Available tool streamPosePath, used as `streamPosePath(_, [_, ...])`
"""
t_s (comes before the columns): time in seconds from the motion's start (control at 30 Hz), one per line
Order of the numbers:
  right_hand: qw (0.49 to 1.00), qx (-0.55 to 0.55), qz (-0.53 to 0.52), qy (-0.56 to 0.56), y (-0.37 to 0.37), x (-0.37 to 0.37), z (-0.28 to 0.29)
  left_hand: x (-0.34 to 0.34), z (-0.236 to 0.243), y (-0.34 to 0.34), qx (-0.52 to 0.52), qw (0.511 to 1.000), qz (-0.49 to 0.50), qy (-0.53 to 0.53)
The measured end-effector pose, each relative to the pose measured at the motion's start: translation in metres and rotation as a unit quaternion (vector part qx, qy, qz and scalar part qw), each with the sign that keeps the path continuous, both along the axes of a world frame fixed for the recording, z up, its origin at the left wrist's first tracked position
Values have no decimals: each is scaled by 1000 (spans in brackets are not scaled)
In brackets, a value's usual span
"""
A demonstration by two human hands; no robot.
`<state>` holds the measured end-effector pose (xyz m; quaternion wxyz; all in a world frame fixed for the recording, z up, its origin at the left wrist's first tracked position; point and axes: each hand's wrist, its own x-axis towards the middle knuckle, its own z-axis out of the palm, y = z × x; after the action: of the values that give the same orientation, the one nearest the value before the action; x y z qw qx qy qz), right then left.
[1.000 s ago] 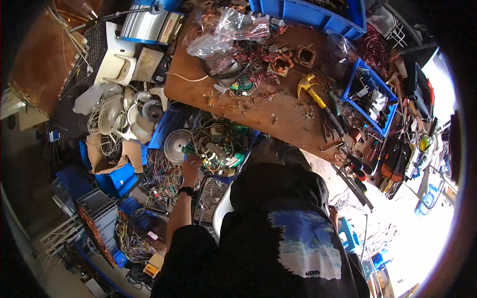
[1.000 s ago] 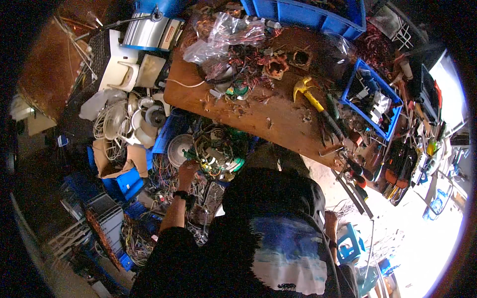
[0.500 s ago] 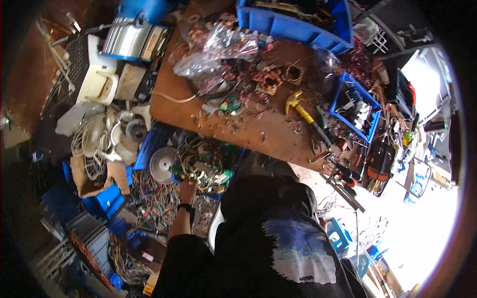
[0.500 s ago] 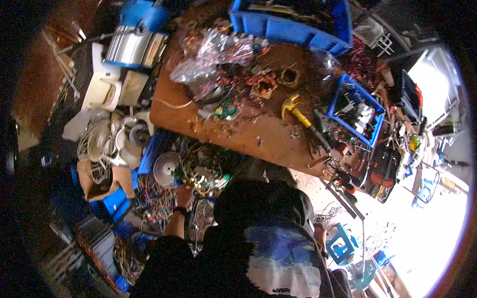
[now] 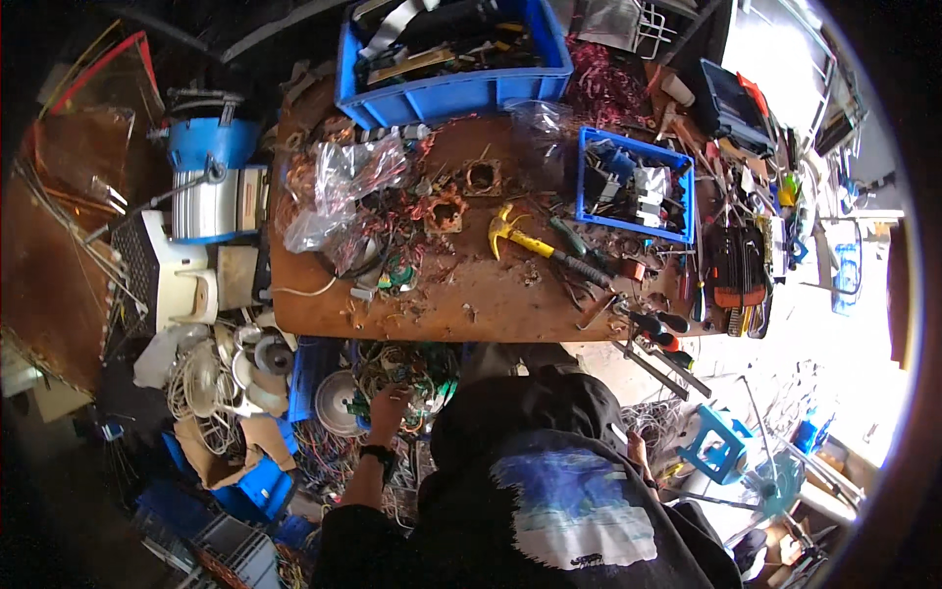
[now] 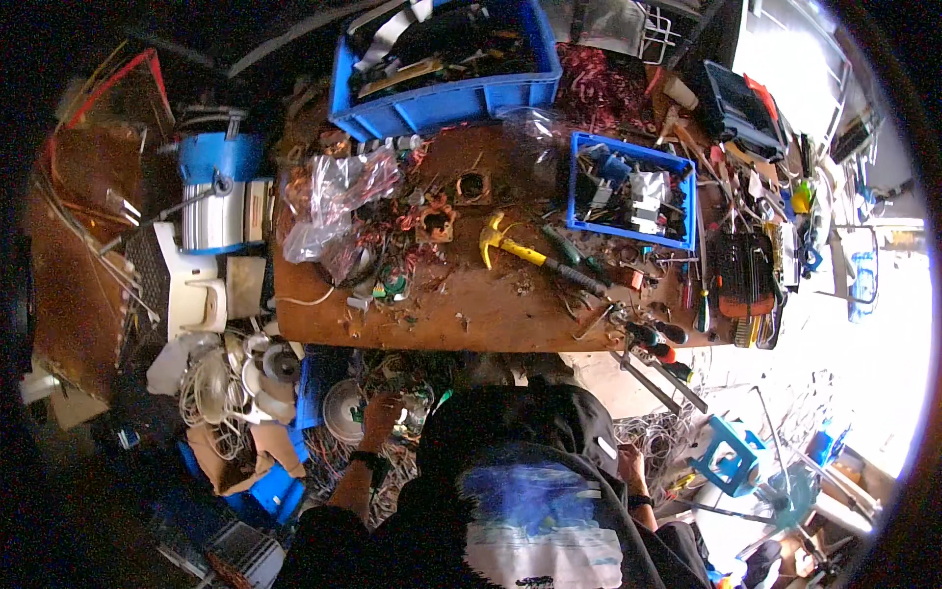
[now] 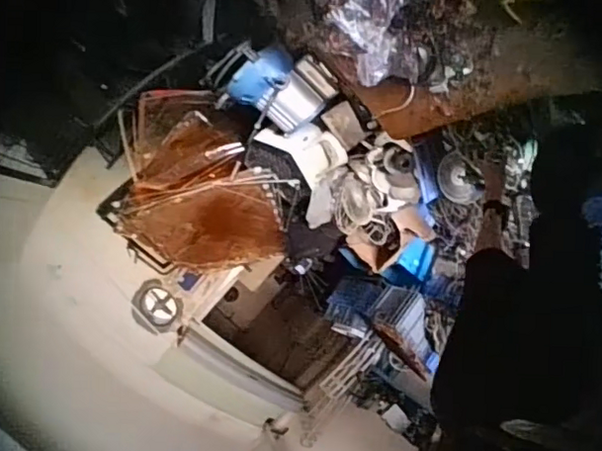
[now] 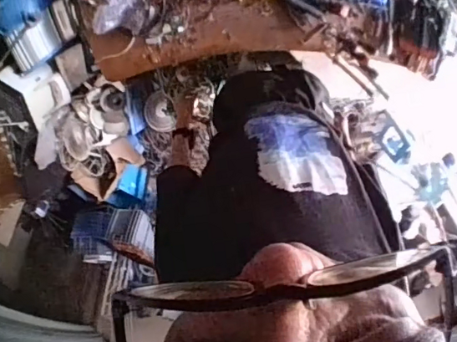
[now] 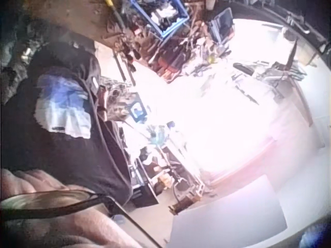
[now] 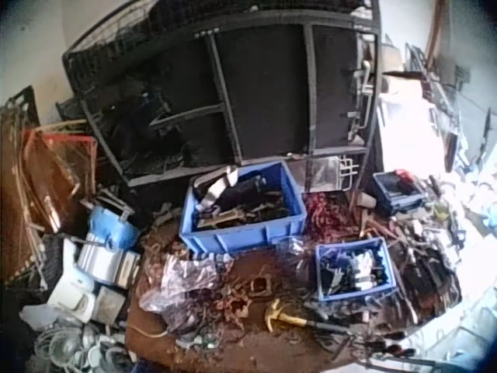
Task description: The person works at a cluttered workbench in a workshop, handling various electronic components and wires. They use a hammer to repeatedly strike a small cylindrical object, likely a motor or coil, while holding it on the table.
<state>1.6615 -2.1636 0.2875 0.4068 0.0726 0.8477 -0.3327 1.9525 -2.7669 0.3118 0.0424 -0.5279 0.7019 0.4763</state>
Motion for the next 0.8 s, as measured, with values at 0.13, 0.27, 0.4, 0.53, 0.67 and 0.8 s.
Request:
streamPosePath(0.13, [998, -43, 47, -9, 15, -12, 6, -41, 40, 7, -5, 997, -70, -12])
streamPosePath(0.27, [988, -60, -115, -81, -17, -18, 26, -62, 42, 6, -60, 988, -114, -80])
streamPosePath(0.4, [986, -66, -134, -72, 8, -17, -3, -112, 75, 22, -52, 989, -134, -11])
streamPosePath(0.53, [980, -72, -150, -106, 14, -25, -4, -138, 84, 34, -37, 990, -129, -32])
streamPosePath(0.67, [963, -50, -193, -183, 27, -29, -5, -186, 106, 45, -56, 987, -149, -24])
streamPosePath(0.8, [962, -57, -199, -177, 40, -32, 8, -231, 93, 29, -105, 968, -226, 28])
